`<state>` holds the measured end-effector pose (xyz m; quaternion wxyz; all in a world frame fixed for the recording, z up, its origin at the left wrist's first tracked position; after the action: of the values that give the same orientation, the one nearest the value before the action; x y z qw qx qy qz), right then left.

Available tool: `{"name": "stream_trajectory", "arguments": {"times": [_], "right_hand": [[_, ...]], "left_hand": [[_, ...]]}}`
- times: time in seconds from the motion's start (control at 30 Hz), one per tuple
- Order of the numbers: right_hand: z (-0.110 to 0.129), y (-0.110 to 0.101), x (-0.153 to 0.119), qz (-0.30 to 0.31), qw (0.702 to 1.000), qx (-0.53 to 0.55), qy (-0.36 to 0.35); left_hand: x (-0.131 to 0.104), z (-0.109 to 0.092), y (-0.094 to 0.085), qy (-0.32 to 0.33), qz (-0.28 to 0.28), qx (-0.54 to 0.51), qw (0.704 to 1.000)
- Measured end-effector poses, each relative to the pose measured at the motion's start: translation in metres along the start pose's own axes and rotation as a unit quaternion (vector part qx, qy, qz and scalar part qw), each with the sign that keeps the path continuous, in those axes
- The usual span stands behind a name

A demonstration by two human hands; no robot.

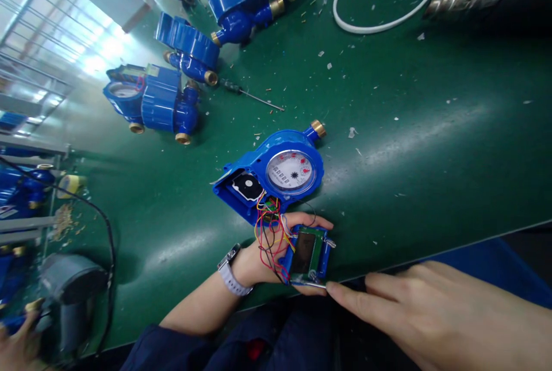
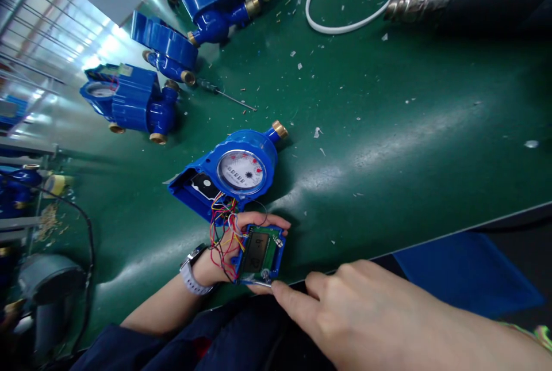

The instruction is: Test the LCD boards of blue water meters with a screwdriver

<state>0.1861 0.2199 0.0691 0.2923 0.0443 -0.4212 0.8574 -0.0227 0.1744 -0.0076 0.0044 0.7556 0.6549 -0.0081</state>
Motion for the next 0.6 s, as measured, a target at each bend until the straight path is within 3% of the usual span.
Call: {"name": "stream_trajectory", "arguments": {"times": [0.1, 0.17, 0.23, 0.33, 0.47, 0.53, 0.6], "right_hand": [[-0.006, 0.005, -0.002, 0.051, 0.974, 0.169, 0.141], [-0.008, 0.007, -0.005, 0.054, 0.952, 0.215, 0.21], [-0.006, 0.008, -0.006, 0.02, 0.966, 0.181, 0.186], [0.002, 0.01, -0.01, -0.032, 0.995, 0.062, 0.065], [0.007, 0.021, -0.025, -0.031, 0.995, -0.086, -0.045], [0.008, 0.027, -0.033, -0.029, 0.994, -0.091, -0.052], [0.009, 0.029, -0.037, -0.029, 0.998, -0.048, -0.013]], "left_hand": [[-0.001, 0.001, 0.0, -0.012, -0.013, 0.005, 1.0], [-0.002, 0.003, 0.0, -0.011, -0.007, 0.002, 1.0], [-0.003, 0.004, 0.0, 0.008, -0.003, -0.004, 1.0], [-0.003, 0.006, 0.0, 0.036, -0.005, -0.018, 0.999], [-0.003, 0.006, 0.002, 0.056, -0.014, -0.012, 0.998], [-0.002, 0.004, 0.003, 0.05, -0.024, 0.001, 0.998], [0.0, 0.002, 0.004, 0.025, -0.029, 0.011, 0.999]]}}
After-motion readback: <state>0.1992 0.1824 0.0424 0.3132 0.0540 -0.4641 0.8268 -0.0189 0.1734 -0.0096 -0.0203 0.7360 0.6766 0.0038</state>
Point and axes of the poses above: each hand's wrist, its own x-axis towards the middle knuckle, its own y-axis out of the palm, z = x × y, the point moved 3 cm from there along x, towards the middle knuckle, and after that the axes turned 14 degrees about -z, right-handed, at the moved point
